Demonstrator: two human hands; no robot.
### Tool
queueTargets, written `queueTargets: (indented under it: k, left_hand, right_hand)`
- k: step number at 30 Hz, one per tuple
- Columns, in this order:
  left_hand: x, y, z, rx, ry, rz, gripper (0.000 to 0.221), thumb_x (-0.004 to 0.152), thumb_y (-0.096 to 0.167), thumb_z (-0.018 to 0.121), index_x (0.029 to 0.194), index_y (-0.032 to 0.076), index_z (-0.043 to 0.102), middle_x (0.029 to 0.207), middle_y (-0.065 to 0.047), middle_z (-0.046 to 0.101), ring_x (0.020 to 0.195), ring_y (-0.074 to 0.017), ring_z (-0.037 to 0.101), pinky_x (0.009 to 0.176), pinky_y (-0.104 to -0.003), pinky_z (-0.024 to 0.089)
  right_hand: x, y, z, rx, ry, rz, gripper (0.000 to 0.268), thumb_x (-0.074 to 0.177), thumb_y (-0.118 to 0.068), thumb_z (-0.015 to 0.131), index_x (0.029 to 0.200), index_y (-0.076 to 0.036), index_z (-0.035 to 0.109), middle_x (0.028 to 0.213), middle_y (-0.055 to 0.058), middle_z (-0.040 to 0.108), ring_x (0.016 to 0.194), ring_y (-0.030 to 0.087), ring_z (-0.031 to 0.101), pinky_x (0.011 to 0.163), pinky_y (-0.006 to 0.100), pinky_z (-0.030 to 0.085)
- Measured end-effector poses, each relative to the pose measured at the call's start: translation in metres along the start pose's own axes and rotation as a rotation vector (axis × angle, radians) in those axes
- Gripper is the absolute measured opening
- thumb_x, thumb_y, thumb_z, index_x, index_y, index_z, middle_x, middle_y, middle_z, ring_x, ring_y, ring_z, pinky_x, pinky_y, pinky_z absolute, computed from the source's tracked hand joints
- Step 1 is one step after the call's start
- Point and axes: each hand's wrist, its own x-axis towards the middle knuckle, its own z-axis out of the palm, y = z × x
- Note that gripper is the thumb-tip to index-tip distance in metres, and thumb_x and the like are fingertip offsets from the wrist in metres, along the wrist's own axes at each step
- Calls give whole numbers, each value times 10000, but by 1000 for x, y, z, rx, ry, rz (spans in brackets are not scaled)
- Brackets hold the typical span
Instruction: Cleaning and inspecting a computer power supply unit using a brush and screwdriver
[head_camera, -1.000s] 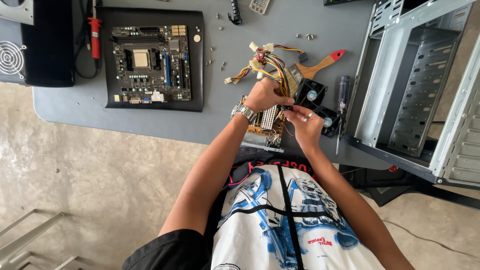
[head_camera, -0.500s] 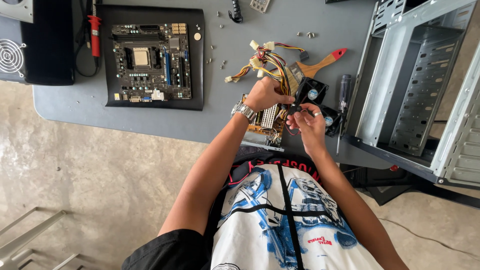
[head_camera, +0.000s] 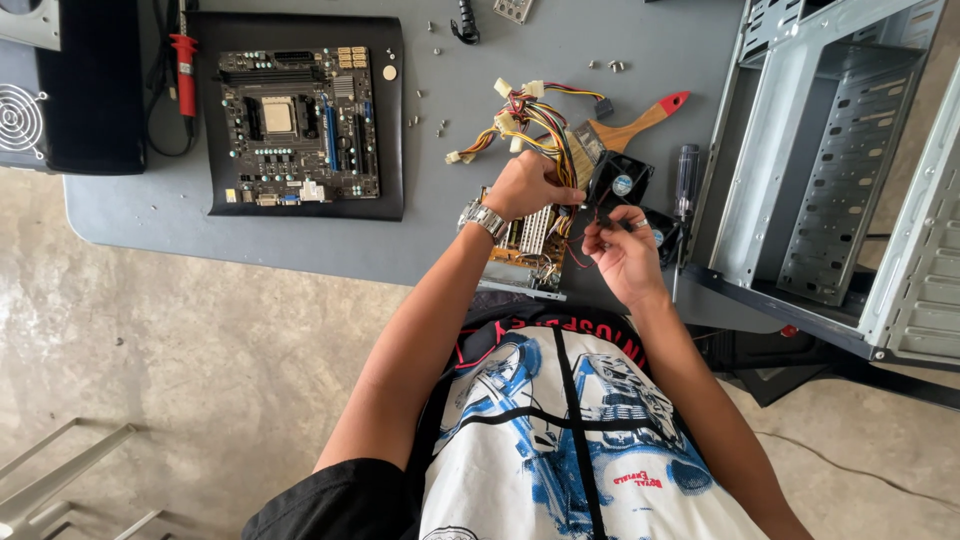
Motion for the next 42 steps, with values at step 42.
queueTargets:
  k: [42]
  left_hand:
    - [-7, 1, 1, 27, 40, 47, 447, 563, 597, 803, 743, 195, 732, 724, -73, 706, 836, -320, 689, 745, -411, 534]
  right_hand:
    - [6, 36, 19, -608, 252, -420, 307, 776, -109, 866, 992, 13, 685, 825, 119, 693, 782, 119, 682, 709, 238, 582]
